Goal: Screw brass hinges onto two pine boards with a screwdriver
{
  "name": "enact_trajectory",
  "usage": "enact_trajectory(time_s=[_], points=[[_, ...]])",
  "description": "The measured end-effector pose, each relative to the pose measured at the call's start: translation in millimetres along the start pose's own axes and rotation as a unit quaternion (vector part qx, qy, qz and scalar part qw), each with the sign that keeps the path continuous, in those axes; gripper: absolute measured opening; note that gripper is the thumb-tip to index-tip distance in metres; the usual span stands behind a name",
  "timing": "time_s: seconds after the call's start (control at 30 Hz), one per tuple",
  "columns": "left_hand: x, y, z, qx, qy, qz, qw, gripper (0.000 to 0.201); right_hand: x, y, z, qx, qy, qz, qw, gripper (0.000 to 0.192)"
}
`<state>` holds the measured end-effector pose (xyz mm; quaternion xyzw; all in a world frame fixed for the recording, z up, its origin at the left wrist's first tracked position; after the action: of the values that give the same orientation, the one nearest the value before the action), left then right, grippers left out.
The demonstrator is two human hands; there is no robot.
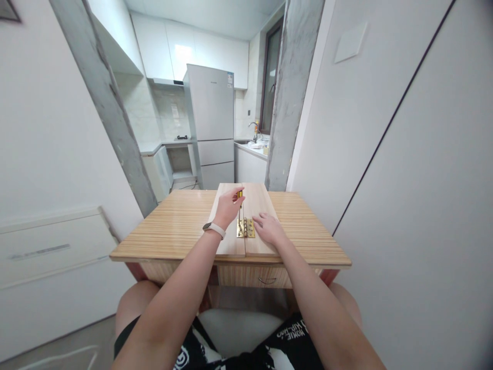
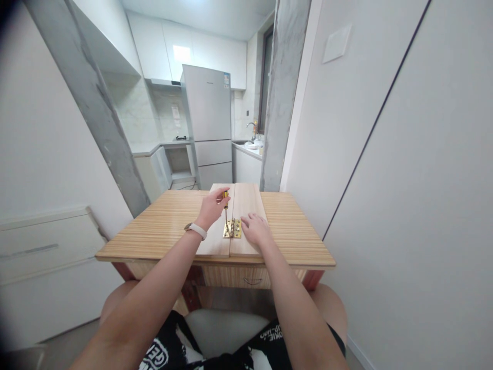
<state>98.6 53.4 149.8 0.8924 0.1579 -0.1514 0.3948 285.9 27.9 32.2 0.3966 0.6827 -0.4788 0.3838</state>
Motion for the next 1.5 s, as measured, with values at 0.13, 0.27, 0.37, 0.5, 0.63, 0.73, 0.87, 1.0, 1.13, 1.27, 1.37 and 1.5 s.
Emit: enact_trajectory(time_s=[0.13, 0.27, 0.37, 0.5, 0.63, 0.73, 0.87, 1.0, 1.13, 1.27, 1.37, 1.5], points=[[7.2, -4, 1, 0.010, -0.057, 0.104, 0.993, 0.041, -1, -1, 0, -0.002, 0.001, -0.001, 1.000, 0.050], [13.1, -2, 2, 0.010, -0.112, 0.186, 0.976, 0.039, 0, 0, 0, 0.002, -0.005, -0.003, 1.000, 0.051], [11.7, -4, 3, -0.007, -0.105, 0.196, 0.975, 0.038, 0, 1, 0, 0.002, -0.004, -0.004, 1.000, 0.052], [3.7, -11, 2, -0.026, -0.041, 0.159, 0.986, 0.034, 1, 2, 0, 0.000, -0.004, -0.007, 1.000, 0.051], [-3.0, -11, 3, -0.025, 0.018, 0.067, 0.997, 0.031, 1, 2, 0, 0.002, -0.004, -0.007, 1.000, 0.051], [-8.0, -6, 4, -0.027, 0.053, 0.028, 0.998, 0.028, 0, 1, 0, 0.000, -0.004, -0.006, 1.000, 0.050], [-4.2, 3, 4, 0.004, 0.014, 0.029, 0.999, 0.041, 0, 0, 0, 0.000, -0.006, -0.005, 1.000, 0.051], [-2.8, 3, 2, 0.043, -0.029, 0.014, 0.999, 0.037, -1, 1, 0, -0.001, -0.001, -0.006, 1.000, 0.051], [0.3, -2, 2, 0.044, -0.070, 0.060, 0.995, 0.040, 0, 2, 0, -0.004, 0.002, -0.004, 1.000, 0.051], [6.3, -4, 2, 0.024, -0.101, 0.137, 0.985, 0.040, 1, 2, -1, -0.007, 0.005, 0.001, 1.000, 0.051], [8.2, -5, 2, -0.002, -0.095, 0.157, 0.983, 0.039, 0, 2, -1, -0.009, 0.004, 0.003, 1.000, 0.051], [5.8, -8, 1, -0.022, -0.067, 0.146, 0.987, 0.037, 0, 1, -1, -0.006, -0.001, -0.001, 1.000, 0.051]])
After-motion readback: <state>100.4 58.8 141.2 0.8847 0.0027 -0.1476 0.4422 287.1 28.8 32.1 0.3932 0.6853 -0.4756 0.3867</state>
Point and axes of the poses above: each hand's wrist, its own z-axis away from the middle knuckle, its own x-axis out of the palm, y = z × x, the point moved 9 cm from there along -z, towards the middle knuckle, and after that the axes turned 9 degrees about -z, right-handed, at the moved point
